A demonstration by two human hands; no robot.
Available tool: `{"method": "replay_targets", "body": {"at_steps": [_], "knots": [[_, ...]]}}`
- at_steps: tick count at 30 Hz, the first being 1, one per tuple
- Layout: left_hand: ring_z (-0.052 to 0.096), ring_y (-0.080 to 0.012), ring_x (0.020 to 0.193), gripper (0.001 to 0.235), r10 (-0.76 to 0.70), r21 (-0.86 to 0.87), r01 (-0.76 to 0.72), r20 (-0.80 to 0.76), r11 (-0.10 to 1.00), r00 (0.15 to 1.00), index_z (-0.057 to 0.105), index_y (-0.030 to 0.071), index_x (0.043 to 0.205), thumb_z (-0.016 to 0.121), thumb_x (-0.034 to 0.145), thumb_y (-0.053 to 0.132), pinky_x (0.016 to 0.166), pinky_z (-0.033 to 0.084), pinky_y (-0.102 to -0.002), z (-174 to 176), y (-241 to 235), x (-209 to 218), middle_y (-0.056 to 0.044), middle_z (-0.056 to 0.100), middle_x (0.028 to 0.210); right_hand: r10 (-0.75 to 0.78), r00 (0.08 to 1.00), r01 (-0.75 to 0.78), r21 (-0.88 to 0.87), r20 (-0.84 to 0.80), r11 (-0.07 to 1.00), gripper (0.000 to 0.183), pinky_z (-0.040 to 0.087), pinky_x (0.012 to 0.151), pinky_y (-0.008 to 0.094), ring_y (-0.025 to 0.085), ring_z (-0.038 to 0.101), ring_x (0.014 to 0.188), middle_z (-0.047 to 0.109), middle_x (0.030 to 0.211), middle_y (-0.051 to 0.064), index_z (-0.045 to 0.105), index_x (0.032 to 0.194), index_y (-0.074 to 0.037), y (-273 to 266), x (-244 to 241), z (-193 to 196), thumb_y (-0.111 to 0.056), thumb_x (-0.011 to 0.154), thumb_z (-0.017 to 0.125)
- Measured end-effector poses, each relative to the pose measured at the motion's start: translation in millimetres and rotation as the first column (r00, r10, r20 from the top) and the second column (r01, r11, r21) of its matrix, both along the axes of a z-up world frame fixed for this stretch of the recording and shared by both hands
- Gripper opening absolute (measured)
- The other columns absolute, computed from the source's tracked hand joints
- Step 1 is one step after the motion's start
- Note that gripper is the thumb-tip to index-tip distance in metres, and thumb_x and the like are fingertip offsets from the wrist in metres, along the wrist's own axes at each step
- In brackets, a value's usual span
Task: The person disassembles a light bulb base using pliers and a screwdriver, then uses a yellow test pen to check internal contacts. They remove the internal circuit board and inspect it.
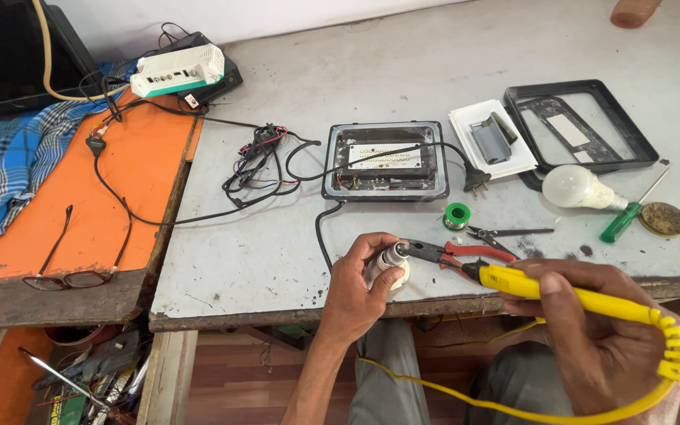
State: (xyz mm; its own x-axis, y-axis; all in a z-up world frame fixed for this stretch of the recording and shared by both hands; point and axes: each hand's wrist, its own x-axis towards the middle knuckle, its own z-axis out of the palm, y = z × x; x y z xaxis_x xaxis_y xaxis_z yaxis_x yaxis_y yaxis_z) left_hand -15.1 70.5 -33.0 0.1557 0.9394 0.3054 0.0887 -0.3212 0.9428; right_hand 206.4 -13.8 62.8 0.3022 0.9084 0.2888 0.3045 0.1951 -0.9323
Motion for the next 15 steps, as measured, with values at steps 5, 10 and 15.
{"method": "replay_targets", "body": {"at_steps": [5,10,15], "knots": [[0.072,-0.0171,0.107,0.035,0.0,0.012,0.0,0.022,1.0,1.0,0.059,0.0,0.124,0.072,0.092,0.007,0.097,0.056,-0.031,0,0,1,-0.012,0.075,0.116,-0.024,1.0,0.024,-0.017,0.017,1.0,0.018,0.064,0.073,0.028,0.02,0.079,0.083,0.078,0.096,0.017,0.066,0.107,0.007,10,-10,16,-0.01,0.104,0.059],[0.072,-0.0177,0.107,0.035,-0.002,0.029,0.002,0.009,1.0,1.0,0.06,0.0,0.123,0.074,0.092,0.007,0.097,0.057,-0.031,-1,0,1,-0.012,0.076,0.114,-0.037,0.99,0.045,-0.058,0.139,0.997,0.017,0.063,0.074,0.027,0.019,0.078,0.082,0.079,0.091,0.017,0.071,0.102,0.006,8,-14,32,-0.009,0.1,0.062],[0.072,-0.0181,0.107,0.036,-0.002,0.057,0.001,0.018,0.998,1.0,0.06,0.0,0.123,0.074,0.092,0.007,0.096,0.057,-0.032,-2,0,0,-0.012,0.075,0.115,0.015,0.999,-0.015,0.02,-0.041,1.0,0.015,0.065,0.075,0.027,0.019,0.077,0.082,0.077,0.092,0.016,0.066,0.104,0.007,21,-24,34,-0.007,0.099,0.067]]}}
